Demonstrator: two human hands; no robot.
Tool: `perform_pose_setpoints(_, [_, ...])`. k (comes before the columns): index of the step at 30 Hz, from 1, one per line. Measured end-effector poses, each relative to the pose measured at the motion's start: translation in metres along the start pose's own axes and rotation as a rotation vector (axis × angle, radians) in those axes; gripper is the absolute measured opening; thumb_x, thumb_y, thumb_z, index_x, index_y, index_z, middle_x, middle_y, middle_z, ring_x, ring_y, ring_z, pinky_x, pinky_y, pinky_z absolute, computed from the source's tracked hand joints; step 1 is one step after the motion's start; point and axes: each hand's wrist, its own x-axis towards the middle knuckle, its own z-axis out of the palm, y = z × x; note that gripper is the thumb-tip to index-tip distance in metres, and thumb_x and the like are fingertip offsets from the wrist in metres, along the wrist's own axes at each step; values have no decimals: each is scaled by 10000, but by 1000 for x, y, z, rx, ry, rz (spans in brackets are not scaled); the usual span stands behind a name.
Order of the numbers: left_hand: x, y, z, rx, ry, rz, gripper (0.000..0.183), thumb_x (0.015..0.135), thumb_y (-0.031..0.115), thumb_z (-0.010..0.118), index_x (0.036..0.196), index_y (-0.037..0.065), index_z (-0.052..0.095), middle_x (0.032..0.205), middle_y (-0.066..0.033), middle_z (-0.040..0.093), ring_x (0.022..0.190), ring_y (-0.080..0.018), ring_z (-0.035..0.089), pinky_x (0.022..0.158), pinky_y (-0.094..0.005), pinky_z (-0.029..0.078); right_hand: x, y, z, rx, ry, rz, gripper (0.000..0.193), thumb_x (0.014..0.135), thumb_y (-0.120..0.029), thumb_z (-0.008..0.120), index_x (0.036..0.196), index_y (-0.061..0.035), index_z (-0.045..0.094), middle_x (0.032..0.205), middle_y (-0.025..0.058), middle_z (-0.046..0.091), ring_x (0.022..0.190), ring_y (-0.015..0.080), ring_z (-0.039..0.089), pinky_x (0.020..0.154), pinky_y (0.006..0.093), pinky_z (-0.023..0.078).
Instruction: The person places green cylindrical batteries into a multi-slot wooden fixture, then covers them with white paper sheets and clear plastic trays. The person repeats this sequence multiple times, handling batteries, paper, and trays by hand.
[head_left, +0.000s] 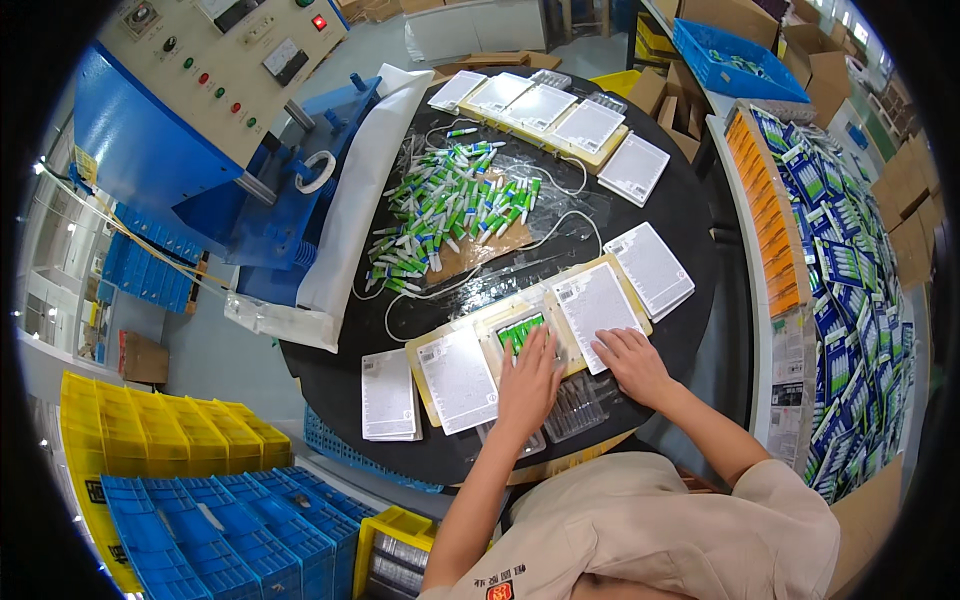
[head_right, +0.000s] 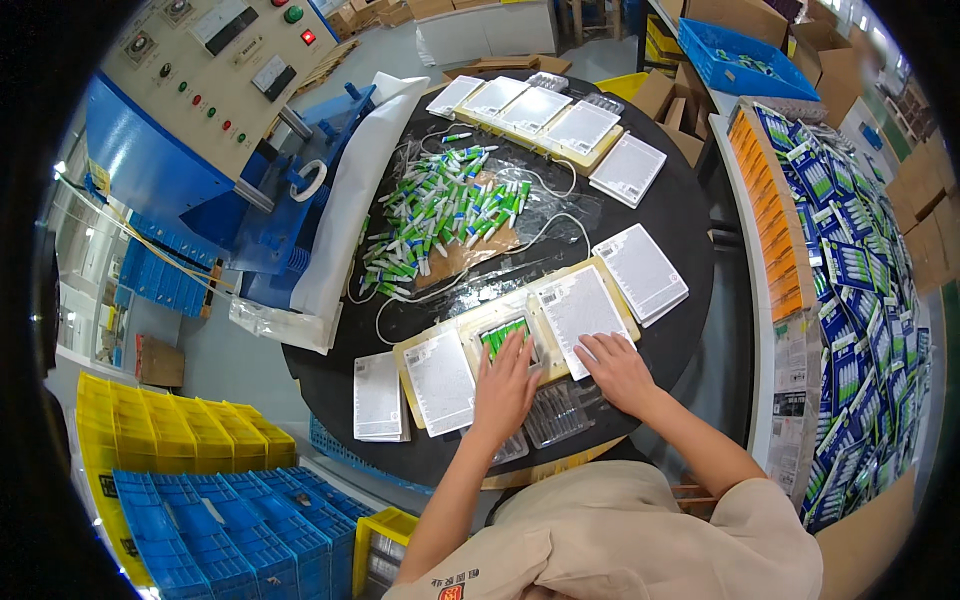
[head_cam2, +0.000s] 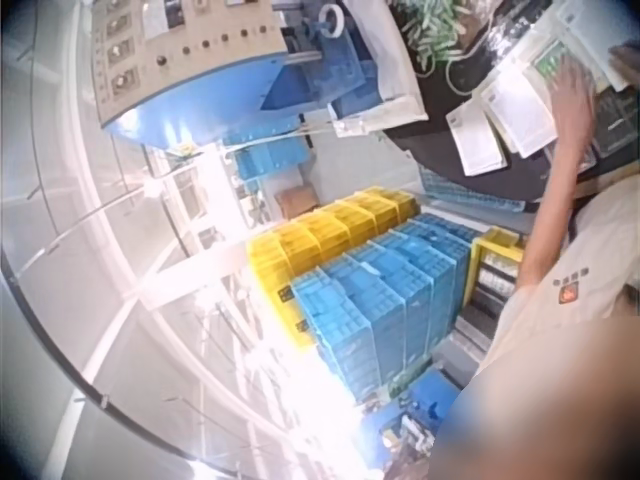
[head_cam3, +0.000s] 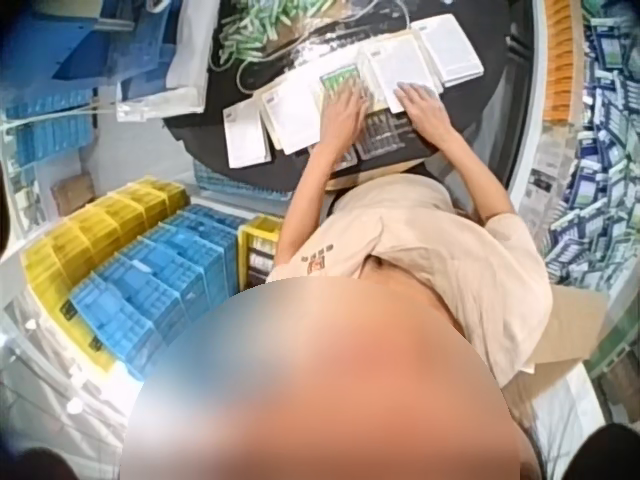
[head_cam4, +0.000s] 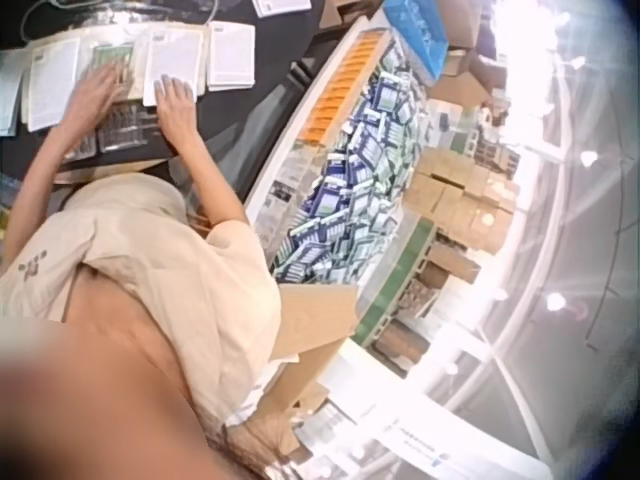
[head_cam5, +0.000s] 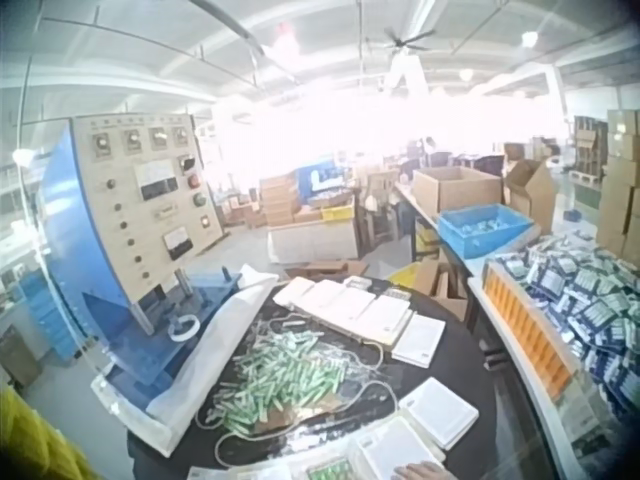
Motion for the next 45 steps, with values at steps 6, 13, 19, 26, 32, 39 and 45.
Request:
perform_pose_setpoints(6, [64, -12, 43, 66, -219, 27, 745, 982, 369, 604, 1551, -23, 324, 1663, -160, 270, 1530, -284, 288, 1231, -578, 186, 27, 35, -11, 406, 1, 166, 617, 852, -177, 689, 1431, -54, 513, 1500, 230, 441, 1417, 401, 410, 1190, 515, 316])
perform_pose_setpoints(13, [59, -15, 40, 4, -207, 68, 747, 983, 368, 601, 1535, -53, 328, 1653, -207, 266, 1533, -314, 275, 1237, -561, 182, 64, 44, 48, 224, 128, 295, 634, 989, -347, 606, 1464, 43, 453, 1589, 284, 331, 1479, 413, 333, 1227, 476, 268])
perform_pose_setpoints(19, [65, -24, 41, 85, -160, 124, 670, 993, 391, 583, 1534, 43, 395, 1652, -106, 316, 1503, -291, 335, 1229, -551, 213, 52, 53, 45, -157, 68, 236, 600, 990, -399, 577, 1441, -6, 525, 1580, 175, 420, 1480, 276, 381, 1241, 520, 209])
perform_pose_setpoints(26, [76, -25, 37, 140, -195, 62, 605, 1002, 395, 575, 1507, 87, 449, 1607, -68, 401, 1432, -283, 425, 1225, -546, 224, 67, 44, 23, -135, 48, 272, 593, 991, -432, 569, 1450, -59, 531, 1515, 182, 484, 1471, 295, 383, 1238, 571, 155])
perform_pose_setpoints(32, [98, -22, 47, 116, -207, 138, 645, 1008, 393, 549, 1533, 49, 404, 1620, -101, 379, 1513, -277, 325, 1244, -564, 154, 67, 48, 31, -33, -5, 301, 612, 999, -438, 553, 1491, -80, 491, 1528, 199, 457, 1477, 320, 368, 1235, 581, 148])
perform_pose_setpoints(39, [76, -9, 47, 69, -174, 177, 721, 999, 477, 539, 1555, 49, 374, 1652, -118, 315, 1545, -271, 253, 1230, -619, 120, 83, 45, 44, -165, 41, 351, 563, 1019, -371, 525, 1500, -80, 481, 1560, 188, 425, 1492, 307, 348, 1228, 587, 171])
perform_pose_setpoints(45, [72, -9, 51, 134, -259, 126, 767, 989, 563, 499, 1550, 53, 383, 1632, -140, 344, 1542, -304, 255, 1227, -639, 89, 54, 122, -16, -118, 308, 516, 598, 883, -59, 558, 1476, -69, 481, 1534, 117, 461, 1473, 281, 368, 1200, 572, 285])
